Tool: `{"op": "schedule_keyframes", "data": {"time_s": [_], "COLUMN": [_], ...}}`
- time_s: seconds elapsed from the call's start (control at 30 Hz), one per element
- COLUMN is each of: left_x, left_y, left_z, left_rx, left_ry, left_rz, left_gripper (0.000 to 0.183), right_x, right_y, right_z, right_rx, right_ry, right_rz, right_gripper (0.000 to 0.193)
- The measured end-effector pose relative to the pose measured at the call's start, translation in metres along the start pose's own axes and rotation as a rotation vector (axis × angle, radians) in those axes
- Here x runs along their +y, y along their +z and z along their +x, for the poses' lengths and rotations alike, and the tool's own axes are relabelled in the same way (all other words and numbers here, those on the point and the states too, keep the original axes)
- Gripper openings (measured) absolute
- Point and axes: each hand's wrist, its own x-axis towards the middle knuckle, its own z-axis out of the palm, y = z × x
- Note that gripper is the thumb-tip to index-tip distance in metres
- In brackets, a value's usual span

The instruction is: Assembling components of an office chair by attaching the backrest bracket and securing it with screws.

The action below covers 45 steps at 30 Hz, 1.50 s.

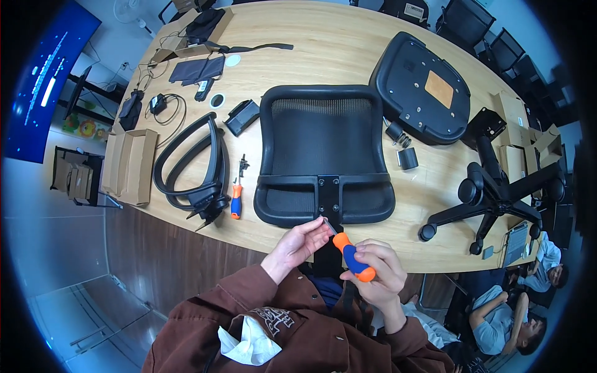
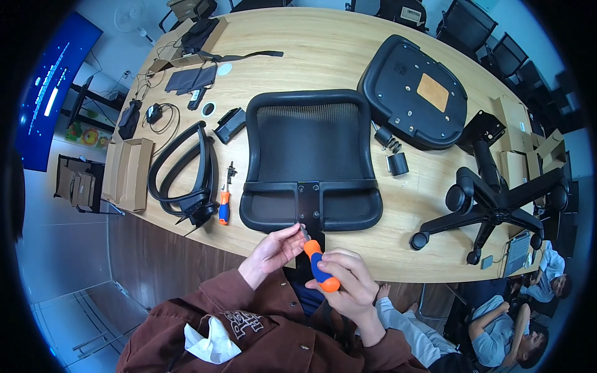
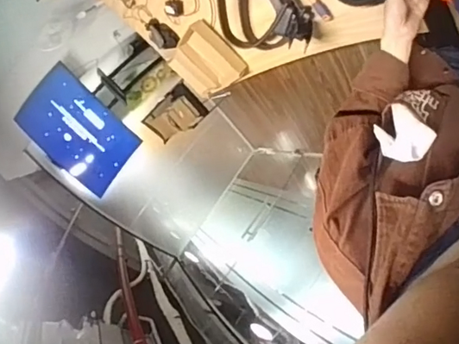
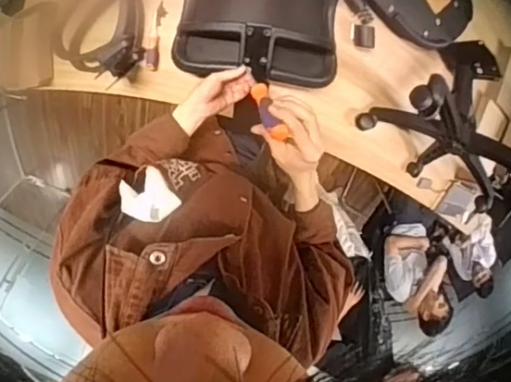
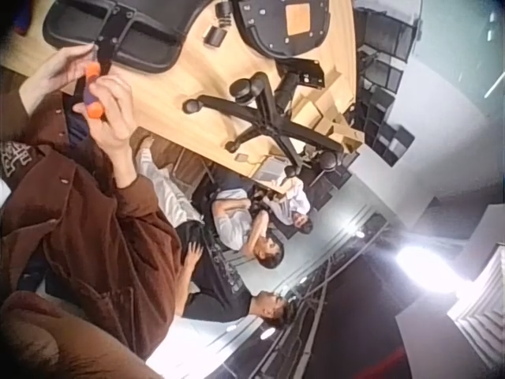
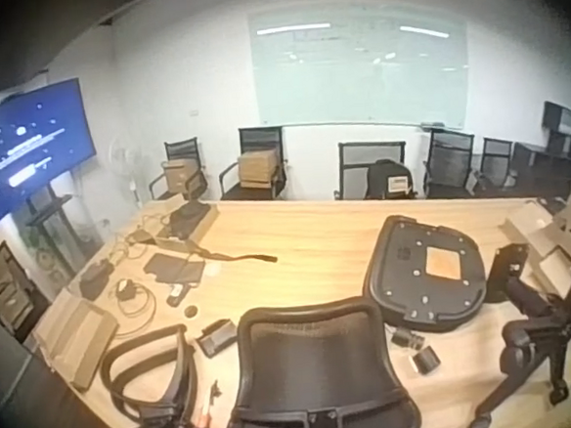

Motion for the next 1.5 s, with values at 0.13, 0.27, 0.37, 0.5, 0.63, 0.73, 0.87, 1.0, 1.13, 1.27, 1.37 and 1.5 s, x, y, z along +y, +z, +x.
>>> {"op": "schedule_keyframes", "data": {"time_s": [0.13, 0.27, 0.37, 0.5, 0.63, 0.73, 0.87, 1.0, 1.13, 1.27, 1.37, 1.5], "left_x": [-0.003, -0.005, -0.004, -0.005, -0.008, -0.006, -0.004, -0.005, -0.006, -0.006, -0.007, -0.008], "left_y": [0.009, 0.011, 0.013, 0.013, 0.014, 0.013, 0.011, 0.008, 0.011, 0.006, 0.001, -0.001], "left_z": [0.005, 0.007, 0.009, 0.011, 0.013, 0.014, 0.016, 0.019, 0.020, 0.022, 0.025, 0.027], "left_rx": [-0.016, 0.052, 0.056, 0.047, 0.079, 0.053, 0.049, 0.047, 0.099, 0.084, 0.039, 0.056], "left_ry": [-0.012, -0.012, -0.024, -0.028, -0.002, -0.018, -0.022, -0.017, 0.007, -0.008, -0.010, -0.007], "left_rz": [-0.126, -0.150, -0.161, -0.167, -0.210, -0.226, -0.239, -0.243, -0.237, -0.256, -0.258, -0.249], "left_gripper": [0.017, 0.017, 0.016, 0.016, 0.013, 0.013, 0.013, 0.014, 0.015, 0.016, 0.017, 0.018], "right_x": [-0.004, -0.005, -0.004, -0.003, 0.000, 0.002, 0.002, 0.004, 0.005, 0.006, 0.004, 0.007], "right_y": [-0.002, -0.003, -0.001, 0.001, 0.005, 0.006, 0.008, 0.010, 0.012, 0.013, 0.013, 0.015], "right_z": [-0.001, -0.002, 0.000, 0.002, 0.002, 0.003, 0.007, 0.008, 0.011, 0.011, 0.013, 0.013], "right_rx": [0.009, 0.023, 0.014, -0.022, -0.038, -0.030, -0.034, -0.036, -0.045, -0.005, 0.015, -0.026], "right_ry": [-0.014, -0.023, -0.023, -0.007, -0.004, 0.001, -0.003, -0.008, -0.005, 0.052, 0.082, 0.068], "right_rz": [-0.043, -0.066, -0.074, -0.083, -0.077, -0.073, -0.086, -0.087, -0.090, -0.076, -0.072, -0.062], "right_gripper": [0.052, 0.051, 0.050, 0.050, 0.051, 0.051, 0.052, 0.052, 0.052, 0.050, 0.048, 0.048]}}
